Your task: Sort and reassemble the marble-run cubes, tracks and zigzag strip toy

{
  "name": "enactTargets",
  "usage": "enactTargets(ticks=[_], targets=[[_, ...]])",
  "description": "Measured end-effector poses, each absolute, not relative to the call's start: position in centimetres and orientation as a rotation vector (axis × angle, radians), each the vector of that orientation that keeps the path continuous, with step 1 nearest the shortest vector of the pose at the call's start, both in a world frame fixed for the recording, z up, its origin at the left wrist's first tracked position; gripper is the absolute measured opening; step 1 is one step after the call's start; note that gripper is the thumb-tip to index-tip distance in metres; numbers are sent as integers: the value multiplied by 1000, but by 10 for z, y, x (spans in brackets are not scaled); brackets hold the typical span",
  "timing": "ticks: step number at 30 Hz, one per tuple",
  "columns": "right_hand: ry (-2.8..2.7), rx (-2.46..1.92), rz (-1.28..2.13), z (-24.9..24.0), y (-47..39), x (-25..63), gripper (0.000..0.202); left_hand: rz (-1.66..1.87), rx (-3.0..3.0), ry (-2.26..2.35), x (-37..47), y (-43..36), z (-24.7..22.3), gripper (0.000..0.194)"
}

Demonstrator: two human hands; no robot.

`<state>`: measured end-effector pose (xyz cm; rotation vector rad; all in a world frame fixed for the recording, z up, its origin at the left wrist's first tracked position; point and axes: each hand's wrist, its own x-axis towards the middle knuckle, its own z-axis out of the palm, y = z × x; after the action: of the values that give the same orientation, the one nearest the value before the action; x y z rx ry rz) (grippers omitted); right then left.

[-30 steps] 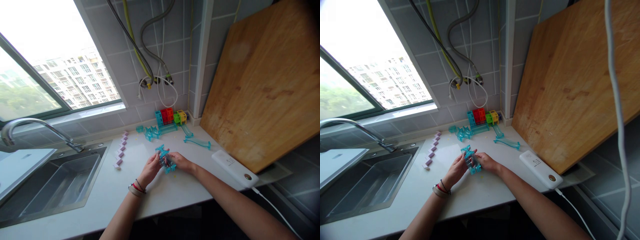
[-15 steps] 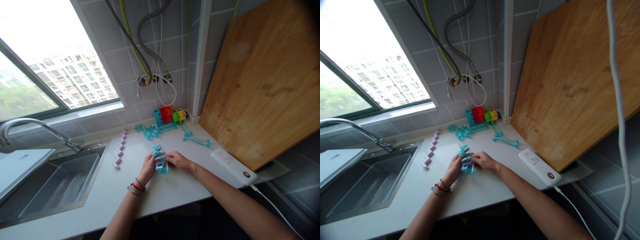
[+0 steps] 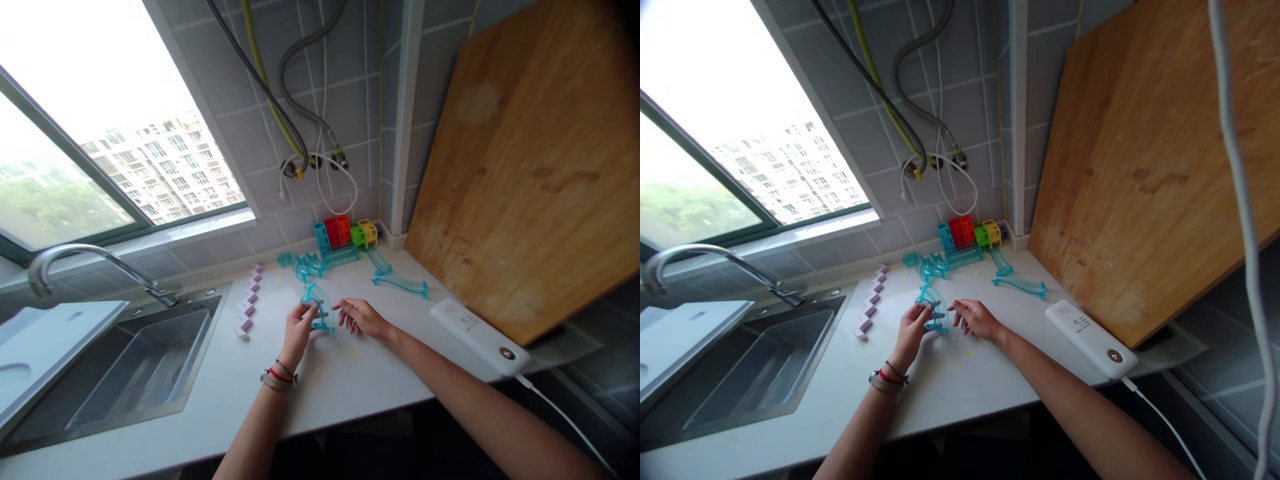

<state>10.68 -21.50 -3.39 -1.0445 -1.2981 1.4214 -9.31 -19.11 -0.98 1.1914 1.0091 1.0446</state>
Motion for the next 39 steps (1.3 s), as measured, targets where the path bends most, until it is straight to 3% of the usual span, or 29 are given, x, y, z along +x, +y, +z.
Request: enactTargets(ticks=[4,9,15,21,27,32,34,39], targets=[[-1339,-1083,1364,-33,-214,107,50,1213,1495,1330,-124,-171,-8,37],[-1378,-1114,1344,-27,-216,105,33,915,1864,1844,-161,-132,-1,38],[-1388,-1125,1348,-25,-217,103,25,707,1898,1986,-173,-75,5,42],[-1384,-1126,1363,-23,-218,103,24,778,1924,1817,-164,-36,4,34],[-1408,-1121,1349,-24,-219,103,25,846,1901,1631,-152,-28,6,60],[-1427,-1134,1345,-23,-220,102,25,866,1993,1573,-153,-49,0,93],[-1458,-1146,1319,-23,-221,101,25,819,2056,1628,-155,-54,-3,87],[-1481,-1162,1310,-26,-220,101,25,634,2097,1722,-158,-47,-5,34]])
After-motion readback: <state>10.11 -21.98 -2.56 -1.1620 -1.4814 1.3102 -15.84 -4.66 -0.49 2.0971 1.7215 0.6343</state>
